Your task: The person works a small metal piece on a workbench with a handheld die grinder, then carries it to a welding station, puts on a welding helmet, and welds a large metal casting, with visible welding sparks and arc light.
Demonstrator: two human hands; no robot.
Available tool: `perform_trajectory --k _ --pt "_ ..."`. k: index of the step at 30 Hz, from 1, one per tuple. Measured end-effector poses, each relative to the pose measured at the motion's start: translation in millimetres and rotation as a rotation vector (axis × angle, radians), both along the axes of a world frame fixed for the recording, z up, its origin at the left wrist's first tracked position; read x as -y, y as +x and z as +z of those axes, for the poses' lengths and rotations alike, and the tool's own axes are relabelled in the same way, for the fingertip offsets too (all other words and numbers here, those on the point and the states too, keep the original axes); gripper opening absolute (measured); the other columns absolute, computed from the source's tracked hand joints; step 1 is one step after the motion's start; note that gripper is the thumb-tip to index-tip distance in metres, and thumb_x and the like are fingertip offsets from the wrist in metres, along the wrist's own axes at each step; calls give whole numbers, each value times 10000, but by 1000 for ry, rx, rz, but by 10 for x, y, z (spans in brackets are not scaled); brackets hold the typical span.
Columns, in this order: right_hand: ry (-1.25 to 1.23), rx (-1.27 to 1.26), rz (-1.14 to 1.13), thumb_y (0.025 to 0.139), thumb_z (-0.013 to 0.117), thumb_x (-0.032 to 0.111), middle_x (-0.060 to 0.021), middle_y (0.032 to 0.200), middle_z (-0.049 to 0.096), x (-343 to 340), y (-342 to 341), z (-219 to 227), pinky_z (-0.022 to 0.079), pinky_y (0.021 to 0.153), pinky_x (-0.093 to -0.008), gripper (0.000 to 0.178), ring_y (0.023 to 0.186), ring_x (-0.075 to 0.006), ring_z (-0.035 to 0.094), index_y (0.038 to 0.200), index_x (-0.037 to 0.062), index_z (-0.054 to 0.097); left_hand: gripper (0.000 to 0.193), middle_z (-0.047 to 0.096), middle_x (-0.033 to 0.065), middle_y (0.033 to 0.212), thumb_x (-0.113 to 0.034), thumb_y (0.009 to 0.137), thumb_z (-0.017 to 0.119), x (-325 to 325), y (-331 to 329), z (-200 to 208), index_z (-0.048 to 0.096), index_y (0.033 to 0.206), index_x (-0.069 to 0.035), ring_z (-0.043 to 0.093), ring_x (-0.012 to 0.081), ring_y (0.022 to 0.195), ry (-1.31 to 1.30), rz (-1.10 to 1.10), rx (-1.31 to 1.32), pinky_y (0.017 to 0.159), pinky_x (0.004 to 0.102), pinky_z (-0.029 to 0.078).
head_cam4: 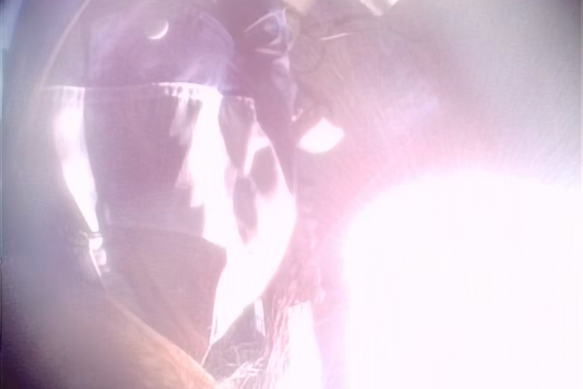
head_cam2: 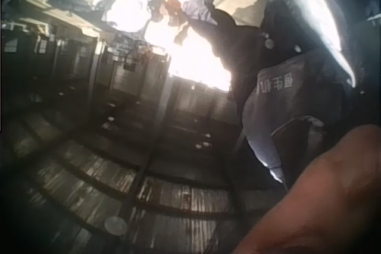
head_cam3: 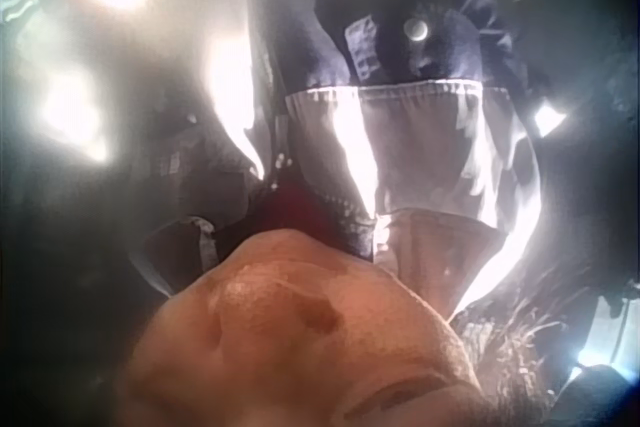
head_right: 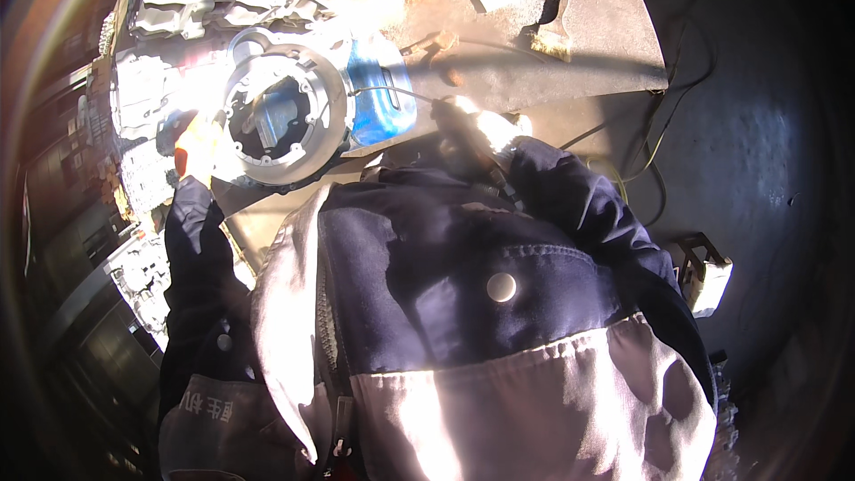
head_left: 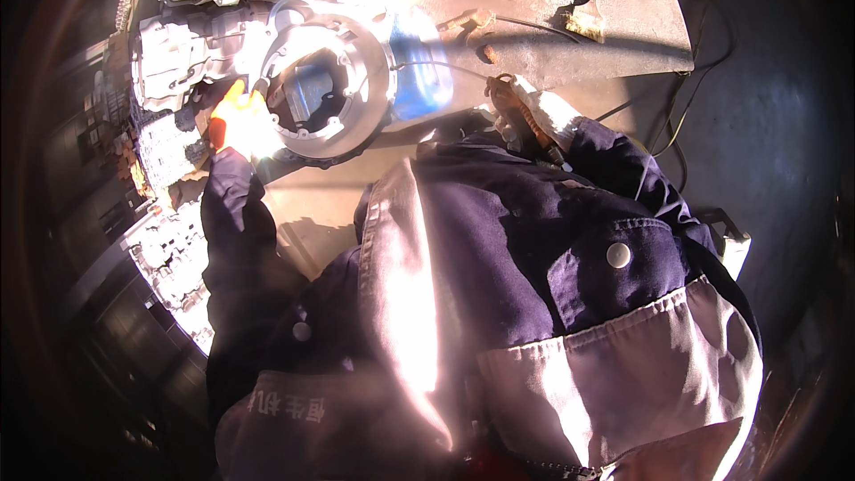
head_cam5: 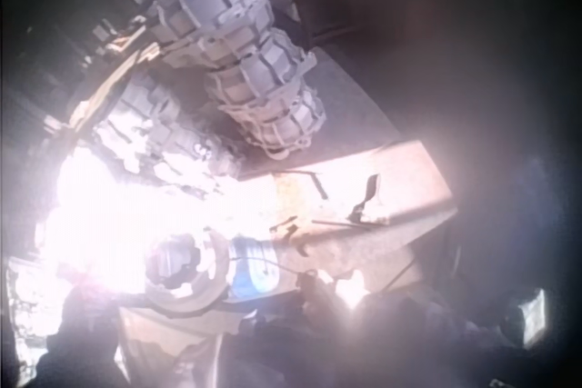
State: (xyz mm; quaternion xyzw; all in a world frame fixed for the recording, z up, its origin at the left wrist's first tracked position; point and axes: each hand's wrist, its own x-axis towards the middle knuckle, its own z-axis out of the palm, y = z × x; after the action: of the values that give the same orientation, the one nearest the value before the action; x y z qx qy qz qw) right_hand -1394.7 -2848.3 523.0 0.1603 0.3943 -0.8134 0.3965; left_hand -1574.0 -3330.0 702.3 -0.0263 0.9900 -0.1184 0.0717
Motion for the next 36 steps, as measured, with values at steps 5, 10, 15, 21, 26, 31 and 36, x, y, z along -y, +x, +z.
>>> perform_trajectory --k 5,10,15,21,26,31,36 --pt "97 -16 -110 1061 449 407 22 738 517 -51 -159 319 430 534 -315 320 622 -115 515 1033 113 574 459 720 120 1024 -258 895 659 -294 127 162 615 1293 -33 682 232 871 204 115 -26 794 323 534" --pt "-241 131 -96 1024 454 528 -49 818 588 -40 -485 172 498 580 -345 496 673 -163 577 1125 61 587 436 712 106 993 -235 898 652 -345 164 163 615 1278 -24 672 208 862 250 150 -36 780 314 528" --pt "-327 163 -72 1013 437 547 -42 803 559 1 -592 -17 480 580 -342 476 665 -171 547 1100 101 578 412 703 92 962 -211 901 644 -299 152 131 615 1263 -14 662 184 853 356 174 -34 767 304 523" --pt "-411 249 -67 1006 457 525 -16 786 517 -62 -588 -50 434 544 -310 460 599 -163 497 945 81 558 384 693 74 924 -183 905 635 -527 221 219 615 1244 -2 650 155 843 778 298 -3 751 292 517" --pt "267 -25 289 990 475 607 -69 835 659 -431 -503 368 513 502 -286 643 617 -156 644 1150 -3 598 438 717 115 845 -444 953 518 -759 416 390 690 1088 -65 708 263 896 615 397 -130 774 391 533" --pt "135 -199 153 972 466 644 -48 840 596 -31 -793 1050 503 552 -309 676 603 -156 577 1120 -1 602 506 719 145 916 -520 949 507 -680 353 358 702 1087 -74 703 302 916 600 362 -111 789 404 527" --pt "388 -257 32 978 464 643 -63 869 630 -46 -936 1250 512 612 -282 707 677 -136 614 1281 15 583 576 721 175 987 -597 945 495 121 186 151 714 1085 -83 698 341 936 503 420 -146 804 416 521"
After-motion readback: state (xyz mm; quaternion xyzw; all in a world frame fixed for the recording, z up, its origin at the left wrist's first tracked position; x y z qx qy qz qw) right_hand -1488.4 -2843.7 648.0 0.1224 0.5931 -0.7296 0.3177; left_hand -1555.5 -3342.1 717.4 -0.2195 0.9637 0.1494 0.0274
